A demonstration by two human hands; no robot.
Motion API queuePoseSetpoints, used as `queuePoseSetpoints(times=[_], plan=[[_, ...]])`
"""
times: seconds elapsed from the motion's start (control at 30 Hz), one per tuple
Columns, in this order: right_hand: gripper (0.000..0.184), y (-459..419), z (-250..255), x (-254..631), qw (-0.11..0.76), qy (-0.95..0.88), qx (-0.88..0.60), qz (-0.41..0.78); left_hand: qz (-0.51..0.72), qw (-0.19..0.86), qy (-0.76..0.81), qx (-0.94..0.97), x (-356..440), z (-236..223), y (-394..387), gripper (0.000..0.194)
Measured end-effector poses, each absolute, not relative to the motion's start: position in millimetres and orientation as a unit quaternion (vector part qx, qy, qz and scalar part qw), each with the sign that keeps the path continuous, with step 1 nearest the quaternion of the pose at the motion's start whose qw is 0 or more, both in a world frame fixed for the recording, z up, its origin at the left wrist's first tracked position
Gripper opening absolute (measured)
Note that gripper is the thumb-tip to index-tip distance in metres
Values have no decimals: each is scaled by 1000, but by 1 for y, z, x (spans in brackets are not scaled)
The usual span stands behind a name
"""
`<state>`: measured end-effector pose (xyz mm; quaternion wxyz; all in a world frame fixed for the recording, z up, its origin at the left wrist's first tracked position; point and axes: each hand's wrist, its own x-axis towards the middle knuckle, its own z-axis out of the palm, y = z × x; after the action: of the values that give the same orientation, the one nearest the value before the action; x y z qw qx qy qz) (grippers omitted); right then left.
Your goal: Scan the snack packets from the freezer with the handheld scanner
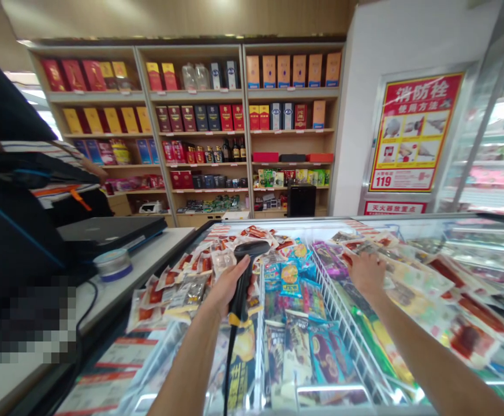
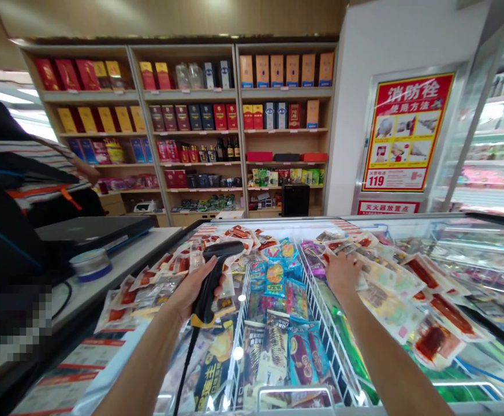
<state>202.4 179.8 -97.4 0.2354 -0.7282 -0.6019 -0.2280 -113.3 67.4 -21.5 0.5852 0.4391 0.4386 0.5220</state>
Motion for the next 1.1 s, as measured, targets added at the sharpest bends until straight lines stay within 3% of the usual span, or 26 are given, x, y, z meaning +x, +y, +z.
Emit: queuePoseSetpoints(times=[0.2,0.3,0.43,0.6,0.77,0.97,1.1], plan=[[31,186,-79,133,292,-674,-640,-225,516,594,435,439,-116,-21,68,37],[32,196,-75,75,253,-794,-542,-110,530,582,434,437,-113,-19,66,37],[32,212,-78,35,195,-835,-514,-18,539,574,433,439,-109,-16,62,36],[45,214,-79,45,165,-820,-547,-21,515,592,435,442,-109,-17,64,36],[43,208,-60,55,102,-821,-561,-29,508,600,422,451,-115,-23,68,35],[55,202,-67,39,176,-808,-562,31,517,586,434,448,-110,-18,64,35],[50,193,-79,55,182,-793,-574,90,519,587,441,437,-107,-13,61,35]])
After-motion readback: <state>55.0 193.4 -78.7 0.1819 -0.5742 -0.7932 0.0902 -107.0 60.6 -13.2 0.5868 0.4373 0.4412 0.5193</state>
